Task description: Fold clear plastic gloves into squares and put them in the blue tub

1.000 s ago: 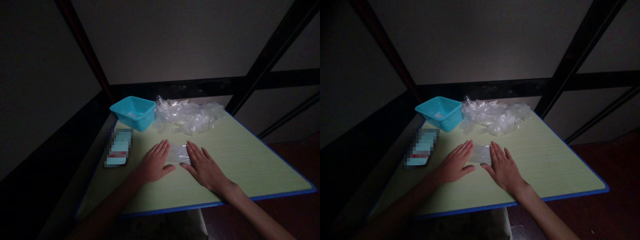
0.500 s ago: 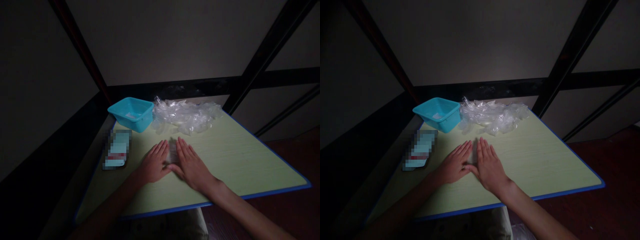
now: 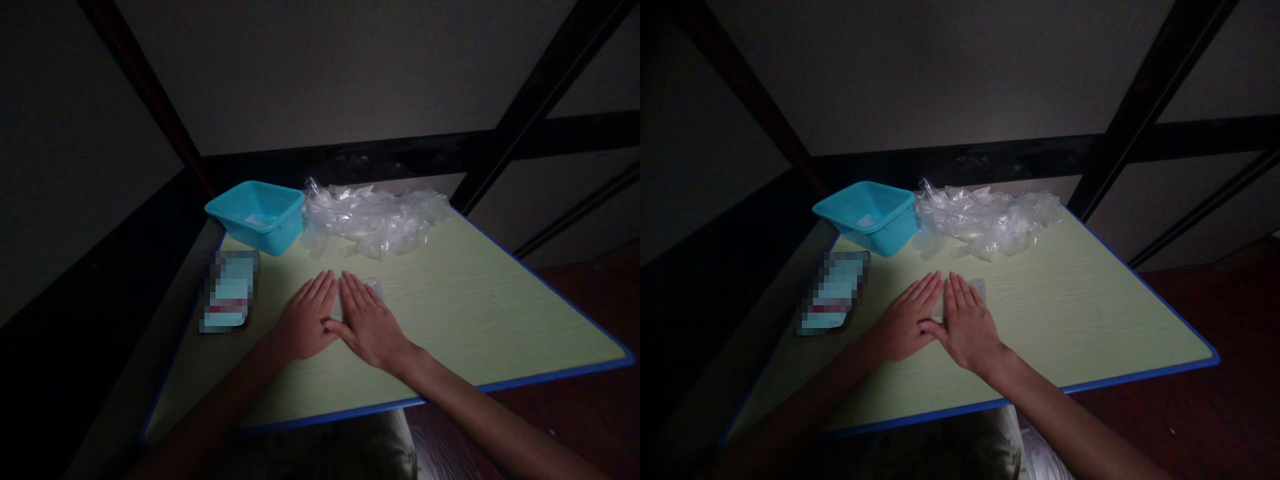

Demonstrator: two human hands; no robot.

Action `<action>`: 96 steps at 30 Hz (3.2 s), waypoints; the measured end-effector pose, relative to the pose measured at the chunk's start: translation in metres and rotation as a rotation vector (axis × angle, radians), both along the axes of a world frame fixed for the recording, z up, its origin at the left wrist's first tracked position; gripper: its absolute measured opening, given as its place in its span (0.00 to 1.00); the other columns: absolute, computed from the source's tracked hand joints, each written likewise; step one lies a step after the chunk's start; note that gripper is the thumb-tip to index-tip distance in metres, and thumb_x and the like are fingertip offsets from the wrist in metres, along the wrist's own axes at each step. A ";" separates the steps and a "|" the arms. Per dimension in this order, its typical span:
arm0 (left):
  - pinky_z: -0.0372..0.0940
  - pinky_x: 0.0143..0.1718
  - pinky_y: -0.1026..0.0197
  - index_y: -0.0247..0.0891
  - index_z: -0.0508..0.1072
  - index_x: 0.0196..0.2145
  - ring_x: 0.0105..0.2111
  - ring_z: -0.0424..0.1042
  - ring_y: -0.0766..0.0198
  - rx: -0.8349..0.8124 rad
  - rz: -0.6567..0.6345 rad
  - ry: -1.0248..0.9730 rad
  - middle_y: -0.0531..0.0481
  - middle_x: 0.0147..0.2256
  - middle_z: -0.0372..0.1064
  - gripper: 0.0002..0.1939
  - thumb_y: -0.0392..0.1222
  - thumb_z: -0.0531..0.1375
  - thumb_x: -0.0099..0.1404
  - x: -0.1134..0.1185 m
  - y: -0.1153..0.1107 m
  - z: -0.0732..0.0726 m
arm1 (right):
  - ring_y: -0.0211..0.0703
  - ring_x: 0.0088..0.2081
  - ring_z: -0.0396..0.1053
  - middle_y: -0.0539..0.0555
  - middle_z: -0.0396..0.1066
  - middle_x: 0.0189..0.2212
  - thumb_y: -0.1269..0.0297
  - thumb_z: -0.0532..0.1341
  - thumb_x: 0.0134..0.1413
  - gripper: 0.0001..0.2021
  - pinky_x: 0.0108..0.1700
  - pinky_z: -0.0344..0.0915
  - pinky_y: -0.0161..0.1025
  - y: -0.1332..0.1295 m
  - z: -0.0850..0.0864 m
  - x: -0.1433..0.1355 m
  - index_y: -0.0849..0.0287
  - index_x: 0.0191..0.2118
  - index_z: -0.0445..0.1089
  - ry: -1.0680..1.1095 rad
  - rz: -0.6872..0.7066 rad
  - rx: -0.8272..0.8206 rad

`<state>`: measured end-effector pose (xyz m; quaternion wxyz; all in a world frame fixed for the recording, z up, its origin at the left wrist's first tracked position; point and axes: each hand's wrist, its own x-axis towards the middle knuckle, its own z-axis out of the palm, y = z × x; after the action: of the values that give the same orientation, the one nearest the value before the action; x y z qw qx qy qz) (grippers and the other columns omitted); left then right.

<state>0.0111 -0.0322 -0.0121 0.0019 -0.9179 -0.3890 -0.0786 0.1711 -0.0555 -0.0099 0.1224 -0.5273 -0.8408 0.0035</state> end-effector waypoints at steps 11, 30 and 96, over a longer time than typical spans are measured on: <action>0.48 0.60 0.49 0.20 0.53 0.58 0.62 0.45 0.48 0.049 0.022 0.039 0.29 0.61 0.47 0.40 0.61 0.44 0.65 0.005 -0.001 0.005 | 0.56 0.61 0.51 0.69 0.52 0.60 0.44 0.37 0.60 0.37 0.58 0.51 0.56 -0.007 -0.009 0.035 0.71 0.62 0.50 -0.027 -0.036 0.101; 0.46 0.61 0.50 0.21 0.51 0.60 0.63 0.43 0.48 -0.022 0.042 0.067 0.30 0.62 0.42 0.39 0.57 0.51 0.63 0.004 -0.003 0.010 | 0.52 0.57 0.59 0.66 0.59 0.58 0.59 0.59 0.54 0.22 0.52 0.63 0.51 0.001 0.022 0.079 0.64 0.53 0.63 0.110 0.207 0.006; 0.58 0.27 0.62 0.34 0.69 0.20 0.21 0.65 0.64 -0.812 0.113 -0.908 0.52 0.18 0.64 0.16 0.44 0.54 0.61 0.029 0.014 0.071 | 0.45 0.38 0.71 0.57 0.74 0.36 0.64 0.56 0.58 0.09 0.42 0.67 0.43 0.023 0.116 0.062 0.61 0.41 0.69 0.501 0.324 0.251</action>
<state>0.0399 -0.0182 0.0585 -0.5101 -0.6979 -0.3979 -0.3073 0.2332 -0.0322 0.1064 0.3874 -0.3503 -0.8514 0.0488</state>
